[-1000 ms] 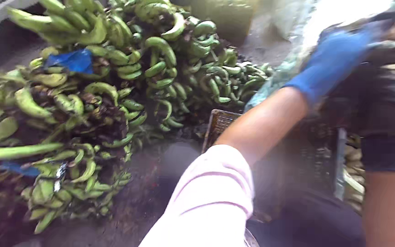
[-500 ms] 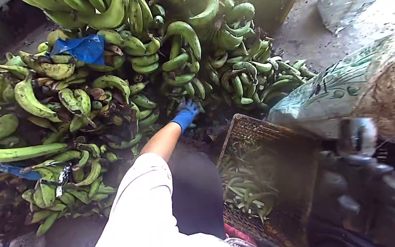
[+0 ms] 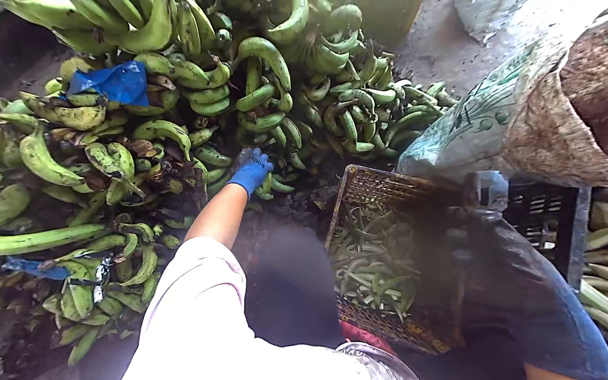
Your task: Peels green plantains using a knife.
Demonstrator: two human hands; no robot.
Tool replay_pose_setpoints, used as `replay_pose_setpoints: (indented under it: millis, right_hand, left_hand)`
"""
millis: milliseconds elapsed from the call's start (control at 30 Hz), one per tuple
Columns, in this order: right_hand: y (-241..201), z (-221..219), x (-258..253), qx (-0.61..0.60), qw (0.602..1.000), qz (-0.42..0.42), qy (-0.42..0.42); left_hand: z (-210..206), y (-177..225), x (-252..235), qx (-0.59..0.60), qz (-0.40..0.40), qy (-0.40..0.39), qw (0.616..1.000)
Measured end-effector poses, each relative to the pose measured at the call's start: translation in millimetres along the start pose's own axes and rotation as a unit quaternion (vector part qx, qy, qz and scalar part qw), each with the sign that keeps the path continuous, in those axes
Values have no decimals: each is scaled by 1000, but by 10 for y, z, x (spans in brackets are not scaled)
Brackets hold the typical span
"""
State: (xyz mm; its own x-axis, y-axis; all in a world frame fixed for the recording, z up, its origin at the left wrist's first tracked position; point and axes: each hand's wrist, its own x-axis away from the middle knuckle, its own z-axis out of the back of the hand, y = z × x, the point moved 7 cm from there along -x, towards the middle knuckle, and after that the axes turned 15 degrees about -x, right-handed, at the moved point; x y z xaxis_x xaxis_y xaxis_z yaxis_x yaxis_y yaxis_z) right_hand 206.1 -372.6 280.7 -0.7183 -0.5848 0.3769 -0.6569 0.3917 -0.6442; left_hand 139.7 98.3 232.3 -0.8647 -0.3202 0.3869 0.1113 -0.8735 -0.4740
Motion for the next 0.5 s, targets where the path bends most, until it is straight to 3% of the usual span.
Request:
replay_pose_setpoints:
  millis: [67, 133, 233, 267, 300, 367, 433, 467, 500]
  right_hand:
    - [-25, -16, 12, 17, 1000, -1, -13]
    - [-90, -66, 92, 7, 999, 32, -13]
    - [-239, -166, 261, -30, 994, 105, 20]
    - [-292, -149, 286, -43, 990, 128, 33]
    - [-357, -86, 282, -42, 988, 143, 39]
    - [-449, 1, 305, -38, 983, 172, 53]
    - [-510, 104, 361, -42, 974, 212, 62]
    - [-555, 158, 415, -32, 968, 239, 65]
    - [-582, 209, 474, -27, 962, 260, 75]
  left_hand:
    - [285, -112, 232, 147, 43, 45, 987]
    - [576, -241, 532, 362, 75, 123, 921]
    - [1125, -264, 1077, 678, 30, 263, 686]
    - [1340, -212, 1233, 718, -25, 300, 628]
    - [1553, -124, 1386, 727, -94, 334, 592]
    - [1921, 214, 1645, 701, -168, 352, 597]
    - [2116, 799, 1617, 708, -178, 291, 618]
    - [2043, 1198, 1481, 695, -186, 236, 653]
    - [1845, 1639, 1297, 636, -195, 177, 725]
